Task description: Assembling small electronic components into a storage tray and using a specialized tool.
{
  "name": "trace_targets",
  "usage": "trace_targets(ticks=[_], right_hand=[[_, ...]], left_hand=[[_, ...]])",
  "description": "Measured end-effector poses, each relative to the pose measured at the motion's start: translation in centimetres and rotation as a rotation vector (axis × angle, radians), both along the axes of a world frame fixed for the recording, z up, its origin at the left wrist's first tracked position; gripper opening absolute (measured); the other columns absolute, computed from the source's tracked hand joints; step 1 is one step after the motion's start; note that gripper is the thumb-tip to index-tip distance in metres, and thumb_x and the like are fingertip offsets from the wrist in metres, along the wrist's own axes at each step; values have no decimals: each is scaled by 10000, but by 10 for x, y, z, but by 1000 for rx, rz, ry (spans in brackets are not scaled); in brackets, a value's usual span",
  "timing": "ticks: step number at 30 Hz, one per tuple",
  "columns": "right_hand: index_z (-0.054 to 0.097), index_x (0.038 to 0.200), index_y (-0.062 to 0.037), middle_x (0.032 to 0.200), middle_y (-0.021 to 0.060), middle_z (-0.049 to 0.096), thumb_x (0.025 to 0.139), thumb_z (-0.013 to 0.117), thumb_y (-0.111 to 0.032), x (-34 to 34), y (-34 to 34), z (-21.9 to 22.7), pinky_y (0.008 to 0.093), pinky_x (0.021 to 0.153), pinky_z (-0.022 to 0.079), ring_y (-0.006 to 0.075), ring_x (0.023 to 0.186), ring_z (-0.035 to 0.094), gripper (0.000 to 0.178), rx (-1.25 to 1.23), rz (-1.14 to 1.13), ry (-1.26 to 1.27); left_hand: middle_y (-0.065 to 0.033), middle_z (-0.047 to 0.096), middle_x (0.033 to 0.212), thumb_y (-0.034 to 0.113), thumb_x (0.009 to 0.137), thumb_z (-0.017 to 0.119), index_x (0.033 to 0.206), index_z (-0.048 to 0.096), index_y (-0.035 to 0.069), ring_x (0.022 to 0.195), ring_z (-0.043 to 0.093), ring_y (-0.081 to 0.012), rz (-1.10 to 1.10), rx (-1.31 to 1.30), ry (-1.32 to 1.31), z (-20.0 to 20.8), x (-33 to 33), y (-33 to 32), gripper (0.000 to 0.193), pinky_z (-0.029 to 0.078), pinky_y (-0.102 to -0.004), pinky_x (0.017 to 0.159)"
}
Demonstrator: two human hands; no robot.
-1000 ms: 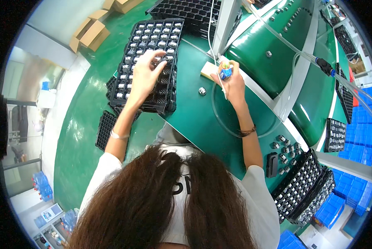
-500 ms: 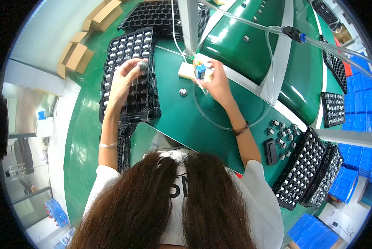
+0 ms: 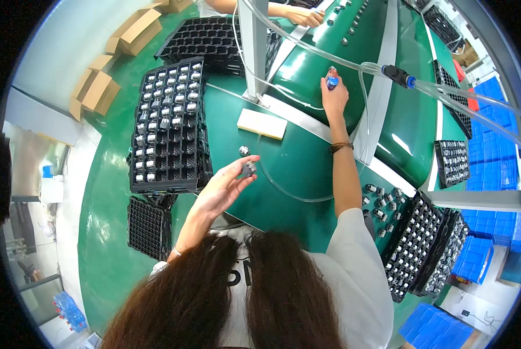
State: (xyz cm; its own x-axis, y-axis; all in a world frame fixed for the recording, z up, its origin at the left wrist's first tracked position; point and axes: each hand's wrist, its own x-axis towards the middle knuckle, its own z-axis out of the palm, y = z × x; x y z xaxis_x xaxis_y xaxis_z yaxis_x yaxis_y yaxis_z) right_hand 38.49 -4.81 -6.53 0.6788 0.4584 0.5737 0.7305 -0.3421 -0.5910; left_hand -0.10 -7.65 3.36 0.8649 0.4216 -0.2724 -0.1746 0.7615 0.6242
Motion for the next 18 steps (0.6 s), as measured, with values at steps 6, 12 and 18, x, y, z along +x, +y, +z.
trace_targets(ticks=[6,12,18], right_hand=[[600,939,-56,730,172,586,780,662,-335,-9,-2,7,461,690,450,368,745,573,327,-57,-49,68],[597,989,-19,914,22,598,892,590,-241,-103,-35,57,220,636,445,79,743,556,243,504,420,857],[537,985,-40,922,32,569,902,499,-156,-202,-68,80,197,675,431,73,775,532,147,355,744,1042]], left_hand=[[-24,583,1041,202,939,527,1293,449,-13,973,548,-85,49,81,10,-14,8,3,422,445,-239,935],[-44,600,1092,126,908,571,1209,530,-16,970,548,-84,267,277,156,-22,29,12,336,418,-226,864],[-70,617,1072,109,887,599,1172,553,-40,977,556,-96,327,294,111,-25,36,11,325,419,-236,895]])
